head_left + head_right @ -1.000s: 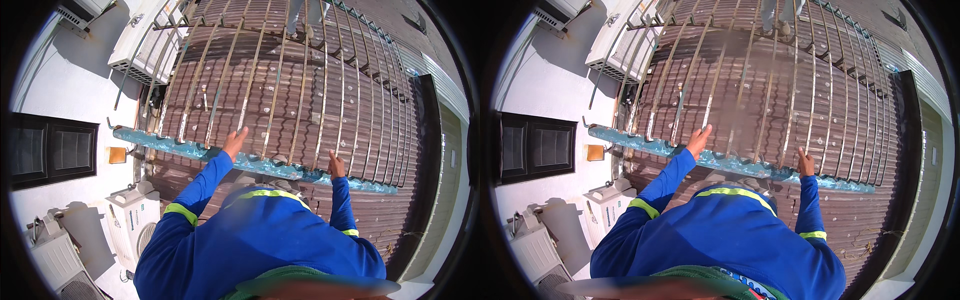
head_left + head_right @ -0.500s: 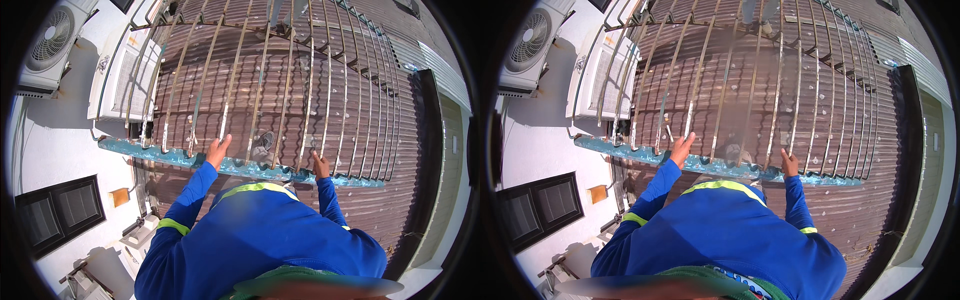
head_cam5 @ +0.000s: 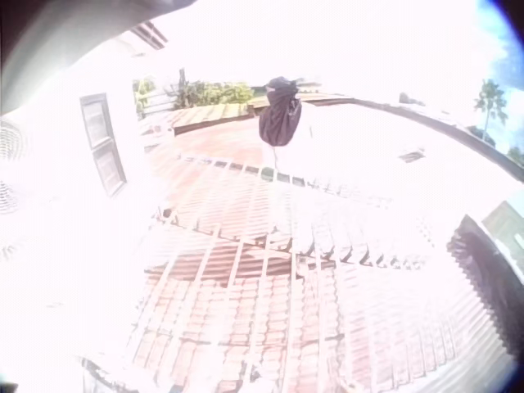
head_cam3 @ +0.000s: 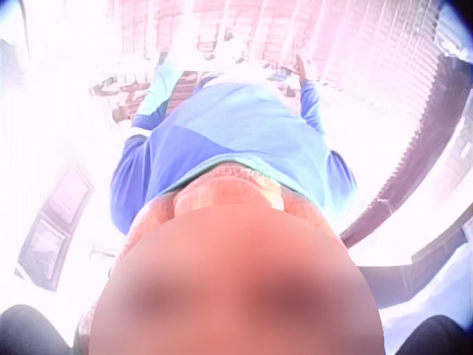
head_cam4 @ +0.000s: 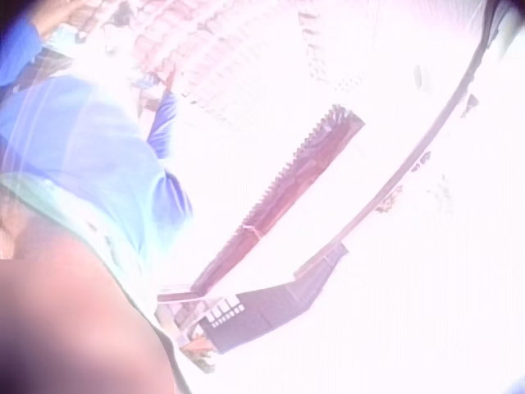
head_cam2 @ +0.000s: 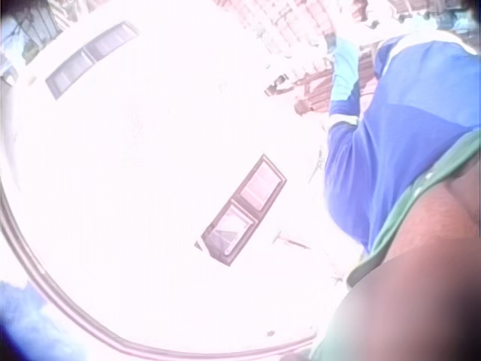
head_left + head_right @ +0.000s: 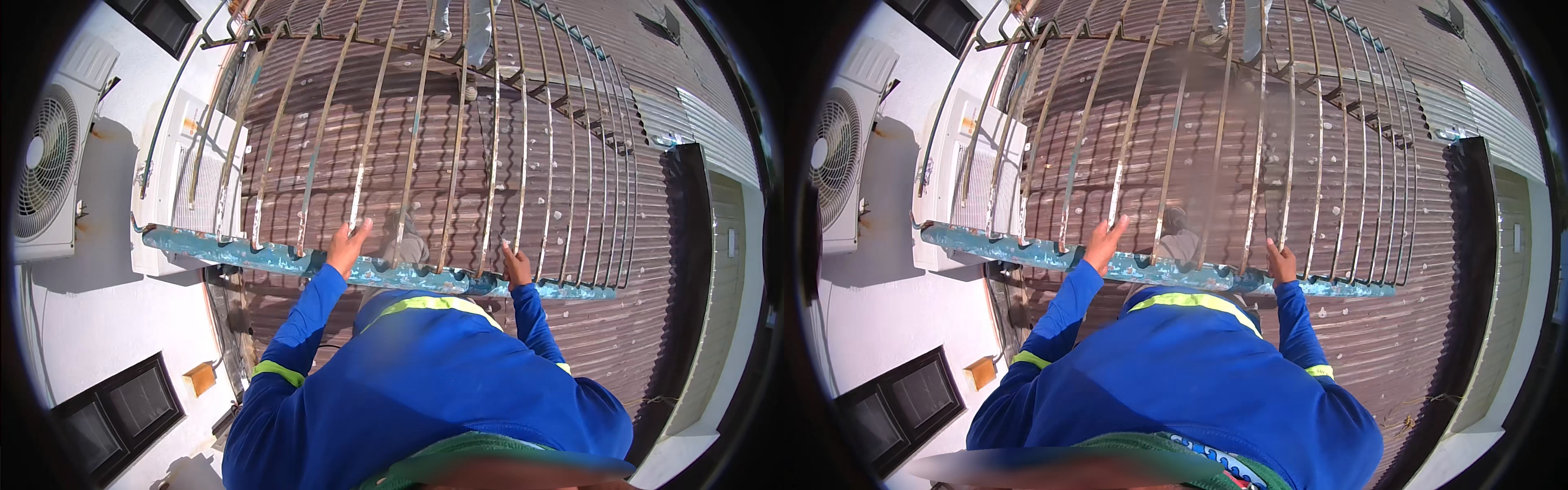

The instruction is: The person walks across a corrugated metal roof, picks up a metal mesh frame, and positions it on the roof surface. They adjust the frame and align it with existing roof elements while another worker assists nearby.

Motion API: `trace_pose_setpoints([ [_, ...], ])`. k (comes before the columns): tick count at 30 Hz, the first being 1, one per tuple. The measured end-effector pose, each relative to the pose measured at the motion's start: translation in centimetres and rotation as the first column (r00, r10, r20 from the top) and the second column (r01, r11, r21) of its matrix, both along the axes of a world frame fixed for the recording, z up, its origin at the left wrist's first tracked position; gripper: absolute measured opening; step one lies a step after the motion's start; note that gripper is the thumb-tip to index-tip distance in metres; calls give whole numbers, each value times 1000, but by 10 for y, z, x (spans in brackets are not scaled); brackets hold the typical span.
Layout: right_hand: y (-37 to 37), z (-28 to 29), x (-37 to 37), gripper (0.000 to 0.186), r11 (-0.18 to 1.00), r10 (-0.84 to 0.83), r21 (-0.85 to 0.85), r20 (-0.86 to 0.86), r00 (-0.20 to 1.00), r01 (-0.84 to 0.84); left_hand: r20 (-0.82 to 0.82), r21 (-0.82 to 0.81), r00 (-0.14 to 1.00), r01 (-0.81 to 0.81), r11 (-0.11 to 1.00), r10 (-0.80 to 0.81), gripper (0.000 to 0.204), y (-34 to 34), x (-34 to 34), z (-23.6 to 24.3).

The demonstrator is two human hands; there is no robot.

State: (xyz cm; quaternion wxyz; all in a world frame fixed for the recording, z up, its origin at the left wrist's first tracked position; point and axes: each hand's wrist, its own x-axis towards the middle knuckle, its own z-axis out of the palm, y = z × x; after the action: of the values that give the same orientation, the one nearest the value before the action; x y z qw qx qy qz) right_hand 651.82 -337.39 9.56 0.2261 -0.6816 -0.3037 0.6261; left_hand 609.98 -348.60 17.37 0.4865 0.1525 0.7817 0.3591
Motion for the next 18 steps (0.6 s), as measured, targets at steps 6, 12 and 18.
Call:
trace_pose_setpoints([
  [6,141,5,-21,39,995,3,-96,12,1000,-2,-73,70,995,69,995,-64,62,131,-27,-8],
  [12,257,4,-57,37,996,36,-80,-17,999,-37,12,-5,992,125,992,-125,68,257,-77,8],
  [18,380,-22,-112,37,998,35,-55,-16,999,-36,-15,30,994,113,993,-113,63,381,-122,-17],
])
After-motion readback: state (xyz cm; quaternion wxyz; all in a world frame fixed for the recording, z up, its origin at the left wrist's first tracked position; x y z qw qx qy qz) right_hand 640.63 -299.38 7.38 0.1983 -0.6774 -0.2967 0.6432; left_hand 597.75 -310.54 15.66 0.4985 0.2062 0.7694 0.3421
